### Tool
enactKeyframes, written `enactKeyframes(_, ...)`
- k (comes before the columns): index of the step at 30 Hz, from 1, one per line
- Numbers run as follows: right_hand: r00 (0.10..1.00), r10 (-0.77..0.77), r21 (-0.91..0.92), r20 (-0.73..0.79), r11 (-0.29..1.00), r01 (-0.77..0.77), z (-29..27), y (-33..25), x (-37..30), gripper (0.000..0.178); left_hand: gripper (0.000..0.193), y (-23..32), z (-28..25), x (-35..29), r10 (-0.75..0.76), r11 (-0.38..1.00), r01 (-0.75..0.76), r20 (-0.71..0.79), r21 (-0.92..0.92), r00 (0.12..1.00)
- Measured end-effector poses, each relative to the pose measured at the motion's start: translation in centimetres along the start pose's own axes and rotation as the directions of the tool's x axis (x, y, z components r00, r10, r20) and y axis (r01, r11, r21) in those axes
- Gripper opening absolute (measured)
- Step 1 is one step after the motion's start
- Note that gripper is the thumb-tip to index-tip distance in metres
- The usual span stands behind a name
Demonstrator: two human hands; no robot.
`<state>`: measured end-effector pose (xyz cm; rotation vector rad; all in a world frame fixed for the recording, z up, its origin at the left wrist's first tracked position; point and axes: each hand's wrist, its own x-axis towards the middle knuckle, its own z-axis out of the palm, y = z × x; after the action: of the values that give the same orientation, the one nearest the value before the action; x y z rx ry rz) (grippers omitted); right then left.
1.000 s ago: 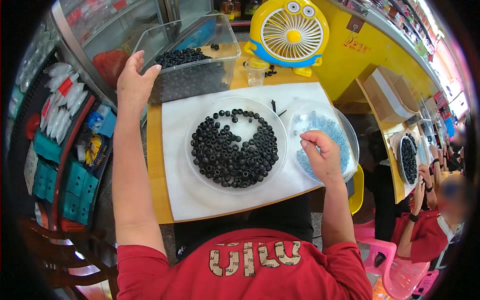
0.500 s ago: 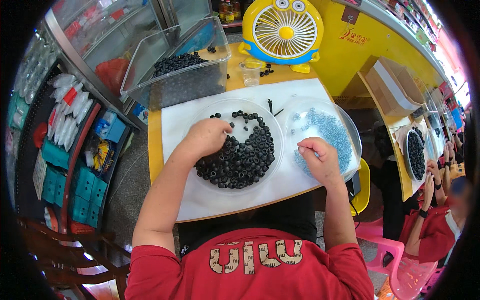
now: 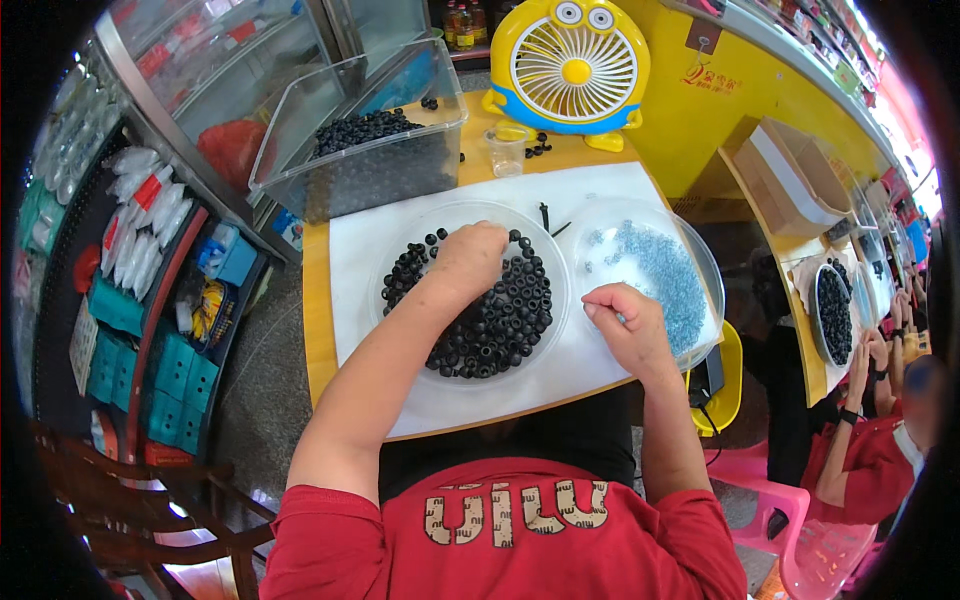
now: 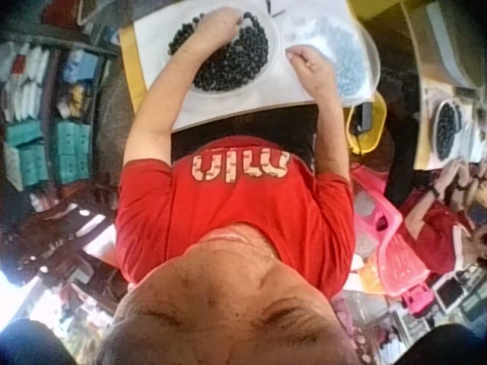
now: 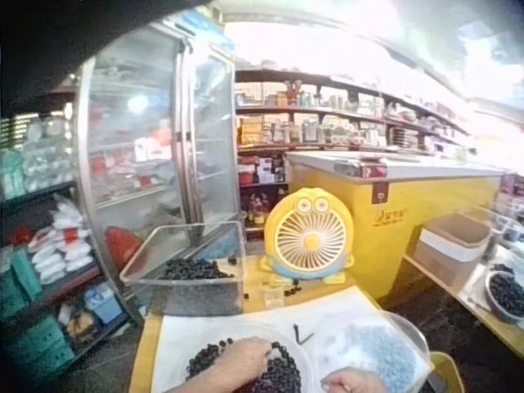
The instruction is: The person sorts small plastic rings by hand, taking them from a central sorting tray and placing them into bins and smaller piles on a table.
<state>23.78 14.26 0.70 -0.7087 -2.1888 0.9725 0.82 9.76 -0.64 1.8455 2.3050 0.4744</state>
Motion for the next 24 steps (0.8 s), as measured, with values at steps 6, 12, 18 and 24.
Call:
enactKeyframes(6,1.000,-0.010,-0.024,0.028,1.000,0.011,0.6,-0.8,0.4,0.008,0.014,-1.6,-1.8,-2.3,-0.079,0.983,0.078,0.000,-0.164,0.997)
enactKeyframes(12,0.782,-0.320,-0.118,0.534,0.888,0.444,7.4,-4.8,2.1,0.029,0.014,-4.9,-3.2,-8.4,-0.370,0.356,0.108,-0.034,-0.928,0.928)
enactKeyframes(18,0.785,-0.203,-0.357,0.586,0.804,0.475,9.8,-3.6,5.2,0.031,0.017,-3.9,-3.7,-11.4,-0.415,-0.100,0.022,0.061,-0.995,0.908)
enactKeyframes(24,0.908,-0.139,-0.280,0.396,0.923,0.263,5.8,-3.5,5.5,0.021,0.016,-4.2,-3.5,-11.9,-0.307,-0.308,0.072,0.171,-0.949,0.936)
